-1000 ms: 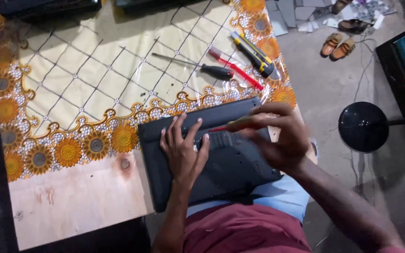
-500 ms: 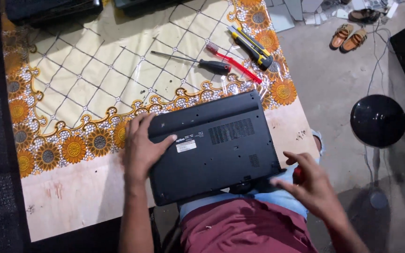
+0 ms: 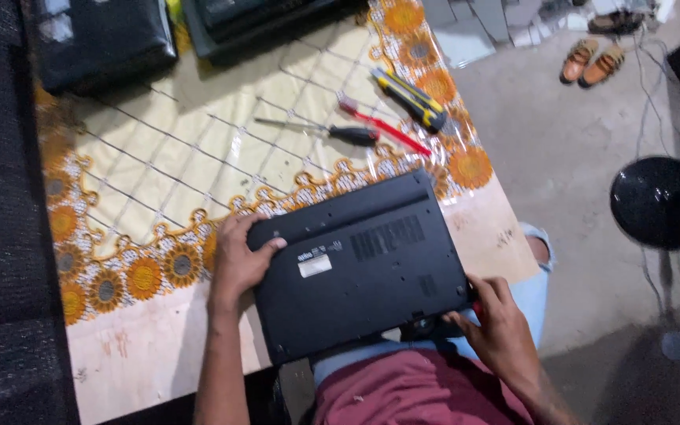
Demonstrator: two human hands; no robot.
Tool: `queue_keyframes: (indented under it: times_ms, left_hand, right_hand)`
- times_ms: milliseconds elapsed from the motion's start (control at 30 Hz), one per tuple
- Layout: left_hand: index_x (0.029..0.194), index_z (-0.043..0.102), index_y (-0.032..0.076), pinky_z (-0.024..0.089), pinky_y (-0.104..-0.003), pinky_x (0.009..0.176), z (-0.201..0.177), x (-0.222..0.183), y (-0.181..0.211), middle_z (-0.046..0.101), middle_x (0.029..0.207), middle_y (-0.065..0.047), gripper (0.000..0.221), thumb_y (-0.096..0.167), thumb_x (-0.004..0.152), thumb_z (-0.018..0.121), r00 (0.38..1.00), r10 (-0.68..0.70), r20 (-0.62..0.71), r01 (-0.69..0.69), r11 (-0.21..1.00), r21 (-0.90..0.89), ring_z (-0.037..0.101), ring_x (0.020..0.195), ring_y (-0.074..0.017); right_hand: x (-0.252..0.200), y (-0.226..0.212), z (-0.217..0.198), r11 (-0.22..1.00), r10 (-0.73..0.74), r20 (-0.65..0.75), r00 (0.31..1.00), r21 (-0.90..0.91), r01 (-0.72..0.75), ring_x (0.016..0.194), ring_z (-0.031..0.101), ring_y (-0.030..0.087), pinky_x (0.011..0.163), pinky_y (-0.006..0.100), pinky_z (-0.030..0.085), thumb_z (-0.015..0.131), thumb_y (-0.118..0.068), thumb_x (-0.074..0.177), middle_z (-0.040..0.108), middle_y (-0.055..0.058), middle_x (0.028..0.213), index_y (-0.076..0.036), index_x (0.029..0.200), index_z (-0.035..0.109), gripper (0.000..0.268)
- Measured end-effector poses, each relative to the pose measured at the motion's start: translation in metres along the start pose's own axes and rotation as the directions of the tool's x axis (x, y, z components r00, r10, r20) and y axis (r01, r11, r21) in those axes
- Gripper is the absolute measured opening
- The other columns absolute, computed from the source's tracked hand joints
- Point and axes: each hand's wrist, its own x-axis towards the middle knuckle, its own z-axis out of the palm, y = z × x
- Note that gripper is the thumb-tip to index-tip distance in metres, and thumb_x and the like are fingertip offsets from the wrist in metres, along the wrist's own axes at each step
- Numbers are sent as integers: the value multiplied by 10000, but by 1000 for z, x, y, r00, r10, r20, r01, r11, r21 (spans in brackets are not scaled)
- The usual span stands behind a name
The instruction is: Using a manual screwdriver to screw or unscrew the back cover of a laptop for repair or maintenance.
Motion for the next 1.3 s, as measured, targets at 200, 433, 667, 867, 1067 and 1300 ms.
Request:
queue_keyframes:
  times_ms: [200, 433, 667, 867, 1067, 1300]
  left_hand:
    - [1202, 654, 148, 476, -378, 953, -3, -3, 3, 550, 1106, -55, 506, 241, 728, 806, 995, -88, 45, 89, 996, -31, 557, 1055, -228]
    - [1475, 323, 129, 339, -477, 1060, 0, -64, 13, 360, 1419, -151, 943, 421, 713, 796, 967, -252, -44, 254, 965, 57, 400, 1291, -344]
    - [1508, 193, 83, 310, -540, 1068, 67, -186, -27, 312, 1432, -198, 1377, 353, 439, 1017, 956, -287, -56, 289, 957, 37, 362, 1303, -407]
    - [1425, 391, 47, 399, -438, 1015, 73, -190, -21, 459, 1297, -167, 1048, 153, 513, 896, 928, -269, -260, 272, 962, -24, 478, 1179, -355]
    - [1321, 498, -34, 505, -321, 877, 37, -193, 5, 513, 1149, -116, 896, 60, 525, 898, 940, -297, -168, 260, 943, -209, 574, 963, -246]
    - [1318, 490, -48, 516, -347, 779, 33, -191, 11, 489, 1110, -146, 864, 106, 568, 889, 955, -216, -204, 195, 974, -119, 561, 892, -256]
  right_hand:
    - [2, 3, 4, 994, 110, -5, 994, -15, -110, 801, 665, 188, 709, 331, 551, 836, -238, 673, 605, 34, 1046, -103, 1254, 577, 650]
    - [5, -10, -7, 983, 171, 24, 985, 63, -172, 697, 568, 166, 619, 315, 508, 865, -251, 651, 587, 50, 879, -101, 1265, 591, 688]
    - [9, -3, -4, 991, 129, 42, 991, -47, -127, 794, 640, 191, 696, 336, 543, 865, -194, 645, 609, 48, 988, -125, 1252, 576, 675]
    - [18, 1, -6, 999, -43, -8, 999, -2, 43, 708, 575, 179, 623, 313, 509, 874, -149, 610, 585, 59, 889, -61, 1159, 609, 616]
    - [6, -3, -9, 989, -87, -55, 995, 113, 93, 676, 516, 161, 576, 285, 452, 887, -177, 593, 562, 65, 856, -1, 1109, 644, 597]
    - [6, -3, -9, 967, -170, -80, 982, 178, 182, 717, 544, 147, 576, 251, 489, 848, -215, 654, 545, 91, 913, 41, 1169, 615, 621]
